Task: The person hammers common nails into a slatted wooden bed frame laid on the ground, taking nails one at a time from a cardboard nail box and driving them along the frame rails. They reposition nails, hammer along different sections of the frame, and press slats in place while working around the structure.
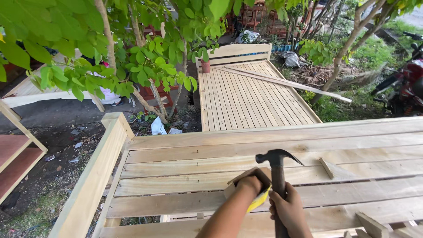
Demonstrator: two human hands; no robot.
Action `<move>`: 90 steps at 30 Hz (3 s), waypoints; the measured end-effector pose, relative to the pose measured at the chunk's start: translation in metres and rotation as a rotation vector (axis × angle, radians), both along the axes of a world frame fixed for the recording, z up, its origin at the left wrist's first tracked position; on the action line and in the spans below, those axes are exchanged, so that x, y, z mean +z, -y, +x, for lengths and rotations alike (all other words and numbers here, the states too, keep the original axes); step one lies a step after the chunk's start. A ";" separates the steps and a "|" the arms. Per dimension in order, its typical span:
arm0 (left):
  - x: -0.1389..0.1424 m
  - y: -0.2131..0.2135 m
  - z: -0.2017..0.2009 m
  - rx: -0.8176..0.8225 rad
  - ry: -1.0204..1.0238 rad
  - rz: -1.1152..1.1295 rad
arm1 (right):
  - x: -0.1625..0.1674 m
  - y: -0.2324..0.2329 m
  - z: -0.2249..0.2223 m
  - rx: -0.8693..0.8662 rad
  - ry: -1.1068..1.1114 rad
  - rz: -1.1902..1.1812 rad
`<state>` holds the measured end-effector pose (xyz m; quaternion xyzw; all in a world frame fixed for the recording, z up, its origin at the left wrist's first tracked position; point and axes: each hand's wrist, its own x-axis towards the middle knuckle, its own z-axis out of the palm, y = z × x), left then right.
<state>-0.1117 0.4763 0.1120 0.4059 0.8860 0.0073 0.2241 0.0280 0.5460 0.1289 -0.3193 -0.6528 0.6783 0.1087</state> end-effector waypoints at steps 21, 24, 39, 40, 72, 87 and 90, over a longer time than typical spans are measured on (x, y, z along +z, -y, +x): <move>0.000 0.139 -0.081 0.349 0.653 0.953 | 0.060 0.113 -0.091 0.007 -0.201 -0.165; -0.007 0.193 -0.130 0.616 0.563 1.147 | 0.045 0.142 -0.137 0.003 -0.142 -0.174; -0.087 0.276 -0.251 0.937 -0.134 1.384 | -0.124 0.155 -0.317 0.166 0.280 0.522; -0.086 0.267 -0.258 0.886 -0.145 1.379 | -0.129 0.154 -0.317 0.155 0.289 0.497; -0.165 0.176 -0.346 0.647 -0.447 1.035 | -0.164 0.133 -0.328 0.092 0.141 0.587; -0.166 0.176 -0.347 0.728 -0.313 1.018 | -0.138 0.145 -0.322 0.112 0.157 0.590; -0.170 0.177 -0.350 0.723 -0.333 1.032 | -0.130 0.148 -0.325 0.121 0.174 0.647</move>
